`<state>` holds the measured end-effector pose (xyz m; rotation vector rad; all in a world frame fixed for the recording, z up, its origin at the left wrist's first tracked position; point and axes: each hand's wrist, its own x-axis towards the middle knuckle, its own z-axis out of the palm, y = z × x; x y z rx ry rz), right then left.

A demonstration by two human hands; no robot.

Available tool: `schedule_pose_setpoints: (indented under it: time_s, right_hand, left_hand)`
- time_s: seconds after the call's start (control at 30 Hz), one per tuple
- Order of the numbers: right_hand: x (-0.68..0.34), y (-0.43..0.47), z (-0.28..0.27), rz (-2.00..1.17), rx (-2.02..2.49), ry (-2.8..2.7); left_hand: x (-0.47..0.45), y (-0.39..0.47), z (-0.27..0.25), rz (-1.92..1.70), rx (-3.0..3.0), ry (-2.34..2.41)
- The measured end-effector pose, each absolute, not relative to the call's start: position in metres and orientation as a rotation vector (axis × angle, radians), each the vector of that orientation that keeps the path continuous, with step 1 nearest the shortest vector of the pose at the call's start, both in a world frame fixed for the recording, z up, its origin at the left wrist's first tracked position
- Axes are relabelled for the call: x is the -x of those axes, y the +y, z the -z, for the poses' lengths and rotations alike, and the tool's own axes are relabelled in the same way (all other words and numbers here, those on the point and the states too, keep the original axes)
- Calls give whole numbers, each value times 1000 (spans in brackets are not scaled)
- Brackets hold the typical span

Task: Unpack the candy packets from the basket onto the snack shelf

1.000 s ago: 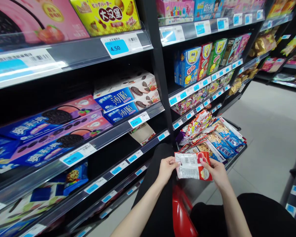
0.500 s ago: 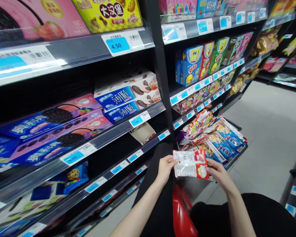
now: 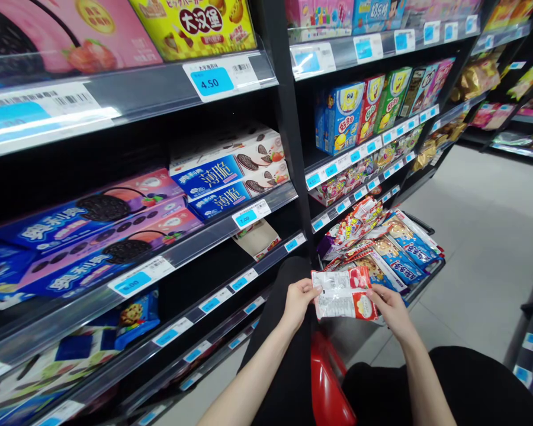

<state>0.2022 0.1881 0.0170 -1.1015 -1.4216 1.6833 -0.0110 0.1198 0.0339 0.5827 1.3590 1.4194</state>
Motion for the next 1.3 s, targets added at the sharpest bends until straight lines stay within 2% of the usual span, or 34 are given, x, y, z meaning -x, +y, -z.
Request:
schedule_pose_setpoints:
  time_s: [0.37,0.6,0.7,0.87,1.1,1.3]
  right_hand:
    - [-198,188,-9,-1361,1219,-1531]
    - [-203,189,-16,-912,1244,-1636]
    - [-205,186,-20,-994,1305,-1569]
    - [-205,184,-26,-1195,1215,-1489]
    - [-192,182,-26,-1514,1085,-1218]
    - [-193,185,-22,-1604,1080,-1134]
  left_hand:
    - [10,120,-30,-1352,-744,1400]
    - [8,115,-34,-1338,-1118,1754]
    - [4,113,-36,-1270,-975,1630]
    - [5,113,-35,-1425,-757,1338]
    - [11,115,-25,-1547,-611,1296]
    - [13,120,-22,-1375,-616,1375]
